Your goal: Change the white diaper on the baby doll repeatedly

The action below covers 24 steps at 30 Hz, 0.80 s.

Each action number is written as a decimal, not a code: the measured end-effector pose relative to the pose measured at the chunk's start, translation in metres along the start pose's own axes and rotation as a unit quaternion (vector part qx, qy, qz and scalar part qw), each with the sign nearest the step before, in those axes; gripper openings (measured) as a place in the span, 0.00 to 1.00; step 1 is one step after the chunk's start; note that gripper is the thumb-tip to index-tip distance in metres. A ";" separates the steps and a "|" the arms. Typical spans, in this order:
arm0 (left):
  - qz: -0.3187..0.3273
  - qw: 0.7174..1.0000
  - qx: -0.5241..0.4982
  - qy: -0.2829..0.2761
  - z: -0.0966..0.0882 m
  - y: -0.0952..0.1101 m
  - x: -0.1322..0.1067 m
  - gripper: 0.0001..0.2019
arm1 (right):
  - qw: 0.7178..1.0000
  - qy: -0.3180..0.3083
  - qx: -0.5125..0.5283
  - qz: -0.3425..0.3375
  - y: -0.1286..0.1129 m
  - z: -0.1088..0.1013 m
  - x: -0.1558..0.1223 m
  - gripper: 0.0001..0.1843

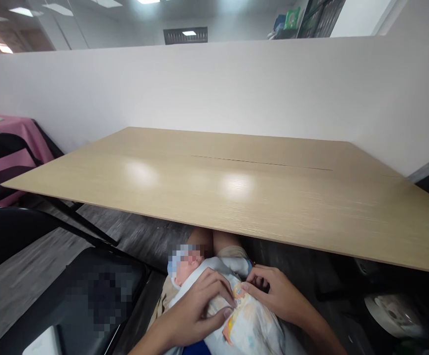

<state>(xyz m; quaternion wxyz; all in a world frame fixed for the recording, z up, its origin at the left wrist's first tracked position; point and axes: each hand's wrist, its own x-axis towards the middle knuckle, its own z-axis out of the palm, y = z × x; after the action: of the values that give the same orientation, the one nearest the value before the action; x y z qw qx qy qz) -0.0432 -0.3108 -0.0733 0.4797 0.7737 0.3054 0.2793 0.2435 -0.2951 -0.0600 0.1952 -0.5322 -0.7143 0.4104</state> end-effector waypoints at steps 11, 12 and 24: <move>0.001 1.000 0.006 -0.012 0.002 -0.004 -0.001 0.08 | 0.973 0.021 -0.208 -0.097 0.001 0.007 -0.007 0.17; 0.003 1.000 0.007 -0.010 0.002 -0.004 -0.003 0.08 | 0.972 0.028 -0.214 -0.093 0.001 0.009 -0.008 0.18; -0.184 0.972 0.105 0.100 0.000 -0.049 -0.007 0.20 | 0.988 0.129 -0.059 0.062 0.060 0.012 0.014 0.19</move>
<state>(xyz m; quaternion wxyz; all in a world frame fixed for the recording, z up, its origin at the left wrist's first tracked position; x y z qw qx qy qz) -0.0578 -0.2984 -0.1189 0.4061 0.7181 0.5166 0.2291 0.2665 -0.2812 -0.1167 0.2286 -0.6342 -0.6719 0.3069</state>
